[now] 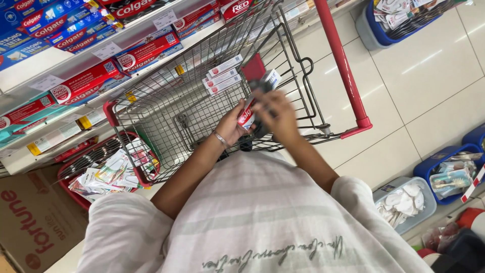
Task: Selecting several tubes of toothpaste from a shelf and placing them into a shopping cart.
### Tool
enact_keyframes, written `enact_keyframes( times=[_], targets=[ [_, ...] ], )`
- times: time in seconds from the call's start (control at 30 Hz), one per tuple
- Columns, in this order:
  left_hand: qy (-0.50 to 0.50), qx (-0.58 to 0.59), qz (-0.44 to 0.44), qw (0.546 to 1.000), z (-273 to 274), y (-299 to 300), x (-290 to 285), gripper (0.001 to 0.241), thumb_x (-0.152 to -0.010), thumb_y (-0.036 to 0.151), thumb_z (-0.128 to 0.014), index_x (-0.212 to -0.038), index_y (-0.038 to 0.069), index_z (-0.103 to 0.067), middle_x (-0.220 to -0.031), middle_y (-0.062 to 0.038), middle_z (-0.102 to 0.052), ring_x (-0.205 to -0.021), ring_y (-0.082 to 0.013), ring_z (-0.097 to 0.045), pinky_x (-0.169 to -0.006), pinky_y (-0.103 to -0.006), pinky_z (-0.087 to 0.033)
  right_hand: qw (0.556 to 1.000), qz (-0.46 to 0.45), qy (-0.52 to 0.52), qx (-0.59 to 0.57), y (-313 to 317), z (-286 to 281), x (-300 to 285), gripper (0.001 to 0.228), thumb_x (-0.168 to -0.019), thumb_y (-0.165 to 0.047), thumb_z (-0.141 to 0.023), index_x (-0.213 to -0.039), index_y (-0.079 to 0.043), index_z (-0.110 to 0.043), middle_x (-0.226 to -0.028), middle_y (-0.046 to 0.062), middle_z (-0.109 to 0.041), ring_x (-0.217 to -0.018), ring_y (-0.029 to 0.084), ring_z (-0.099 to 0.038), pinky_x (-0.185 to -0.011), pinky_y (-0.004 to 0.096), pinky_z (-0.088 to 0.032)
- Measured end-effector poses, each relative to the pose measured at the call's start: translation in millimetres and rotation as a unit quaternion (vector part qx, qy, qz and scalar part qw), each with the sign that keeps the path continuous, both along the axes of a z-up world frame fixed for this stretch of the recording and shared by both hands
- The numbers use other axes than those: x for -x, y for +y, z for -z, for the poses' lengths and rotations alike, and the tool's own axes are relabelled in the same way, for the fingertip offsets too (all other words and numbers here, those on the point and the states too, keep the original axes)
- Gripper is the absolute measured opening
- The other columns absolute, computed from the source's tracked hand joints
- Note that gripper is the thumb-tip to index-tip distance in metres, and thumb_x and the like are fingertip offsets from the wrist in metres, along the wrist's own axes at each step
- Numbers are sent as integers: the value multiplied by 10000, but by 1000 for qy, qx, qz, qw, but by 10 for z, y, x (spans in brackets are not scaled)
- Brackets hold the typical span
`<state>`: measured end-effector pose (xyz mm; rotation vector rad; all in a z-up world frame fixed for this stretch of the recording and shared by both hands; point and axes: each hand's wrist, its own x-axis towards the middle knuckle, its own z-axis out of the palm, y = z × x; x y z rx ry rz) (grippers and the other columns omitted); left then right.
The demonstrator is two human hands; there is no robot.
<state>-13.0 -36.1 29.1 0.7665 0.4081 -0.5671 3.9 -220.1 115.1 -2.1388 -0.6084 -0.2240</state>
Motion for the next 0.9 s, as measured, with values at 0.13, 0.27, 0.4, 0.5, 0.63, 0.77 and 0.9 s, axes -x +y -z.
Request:
enact_keyframes(
  times=[0.13, 0.27, 0.4, 0.5, 0.63, 0.77, 0.9],
  targets=[
    [50, 19, -55, 997, -199, 90, -6, 443, -1027, 416, -470, -1218, 45, -619, -1016, -88, -751, -849, -176, -769, -723, -320, -628, 992, -101, -13, 71, 100, 26, 93, 423, -851, -228, -835, -1264, -195, -747, -1133, 87, -639, -965, 247, -662, -812, 358, -577],
    [-13, -33, -2, 999, -132, 144, 74, 481, -1024, 521, -516, -1189, 97, -670, -868, -37, -718, -549, -125, -637, -462, -250, -494, 997, -1, 44, 56, -19, 205, -290, 337, -871, -168, -833, -1202, -182, -777, -1207, 73, -620, -974, 220, -662, -837, 336, -585],
    [-43, 13, -30, 999, 138, 151, 114, 484, -1073, 516, -574, -1148, 43, -637, -804, -25, -661, -556, -110, -609, -513, -275, -544, 998, 31, 31, -47, 13, 310, -294, 307, -890, -119, -836, -1192, -138, -789, -1237, 105, -577, -1065, 259, -614, -893, 330, -562],
    [-14, 28, -40, 999, -163, 204, 108, 520, -990, 579, -521, -1205, 118, -627, -819, 4, -677, -654, -77, -678, -453, -219, -493, 994, -99, 30, -17, 191, 53, 46, 337, -842, -142, -847, -1172, -143, -783, -1214, 111, -586, -1063, 231, -621, -890, 322, -562],
    [3, 4, -21, 1000, -427, 267, 121, 535, -994, 531, -554, -1263, 69, -587, -935, -49, -712, -771, -132, -704, -586, -256, -589, 993, -117, 16, -9, 156, 222, -58, 361, -860, -165, -858, -1208, -148, -764, -1195, 98, -606, -1046, 207, -640, -909, 324, -564],
    [-66, -49, 78, 994, -507, 286, 122, 469, -914, 312, -690, -1323, 110, -576, -1002, -49, -713, -848, -136, -723, -494, -255, -508, 993, 74, 64, -66, 96, 174, -291, 558, -877, -168, -842, -1372, -38, -619, -1117, 109, -601, -996, 234, -625, -882, 326, -538],
    [-74, -66, 30, 995, -252, 247, 80, 431, -1014, 295, -671, -1363, 47, -626, -1099, -83, -676, -916, -134, -696, -770, -283, -630, 995, 30, 57, -76, 67, 475, -125, 465, -890, -171, -846, -1306, -19, -705, -1141, 89, -629, -1010, 219, -651, -881, 323, -548]
  ],
)
